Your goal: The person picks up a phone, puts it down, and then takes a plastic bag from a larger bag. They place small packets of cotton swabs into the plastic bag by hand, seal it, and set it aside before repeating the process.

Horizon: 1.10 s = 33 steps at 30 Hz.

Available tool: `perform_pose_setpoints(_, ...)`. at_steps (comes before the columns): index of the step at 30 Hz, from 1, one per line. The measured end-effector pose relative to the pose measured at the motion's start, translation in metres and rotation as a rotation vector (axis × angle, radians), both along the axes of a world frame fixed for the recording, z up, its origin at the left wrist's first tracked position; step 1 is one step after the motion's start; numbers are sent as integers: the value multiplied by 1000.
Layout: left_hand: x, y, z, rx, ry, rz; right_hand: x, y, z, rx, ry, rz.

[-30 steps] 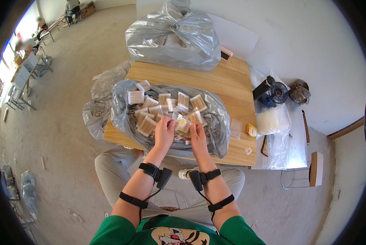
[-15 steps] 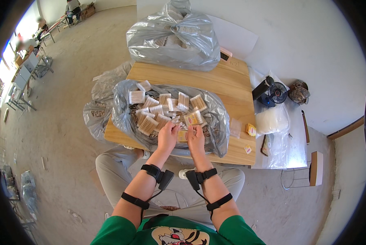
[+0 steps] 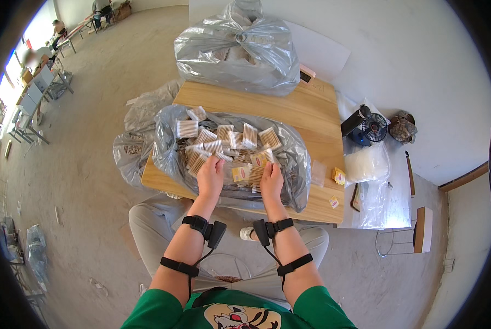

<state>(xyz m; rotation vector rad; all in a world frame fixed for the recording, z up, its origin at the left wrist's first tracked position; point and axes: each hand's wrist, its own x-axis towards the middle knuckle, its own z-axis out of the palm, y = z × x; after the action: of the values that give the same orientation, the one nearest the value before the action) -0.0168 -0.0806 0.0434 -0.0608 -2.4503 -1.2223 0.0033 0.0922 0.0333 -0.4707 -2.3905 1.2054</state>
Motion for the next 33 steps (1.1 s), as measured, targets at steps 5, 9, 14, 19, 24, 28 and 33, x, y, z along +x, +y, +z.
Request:
perform_pose_setpoints(5, -5, -8, 1, -105, 65, 85, -3, -2, 4, 27, 2, 37)
perform_pose_setpoints(9, -5, -15, 9, -187, 99, 75, 8, -10, 22, 384, -11, 72)
perform_pose_setpoints(14, -4, -22, 22, -202, 24, 79, 20, -18, 38, 644, 84, 126)
perform_pose_setpoints(19, -3, -29, 32, -179, 91, 72, 10, -35, 21, 555, 221, 399)
perform_pose_setpoints(24, 5, -44, 38, -161, 128, 84, 3, -47, 14, 515, 87, 433)
perform_pose_setpoints(28, 7, -55, 37, -158, 123, 123, 2, -47, 13, 459, 83, 390)
perform_pose_setpoints(33, 7, -57, 36, -22, 106, 129, 9, -37, 21, 250, 251, 342)
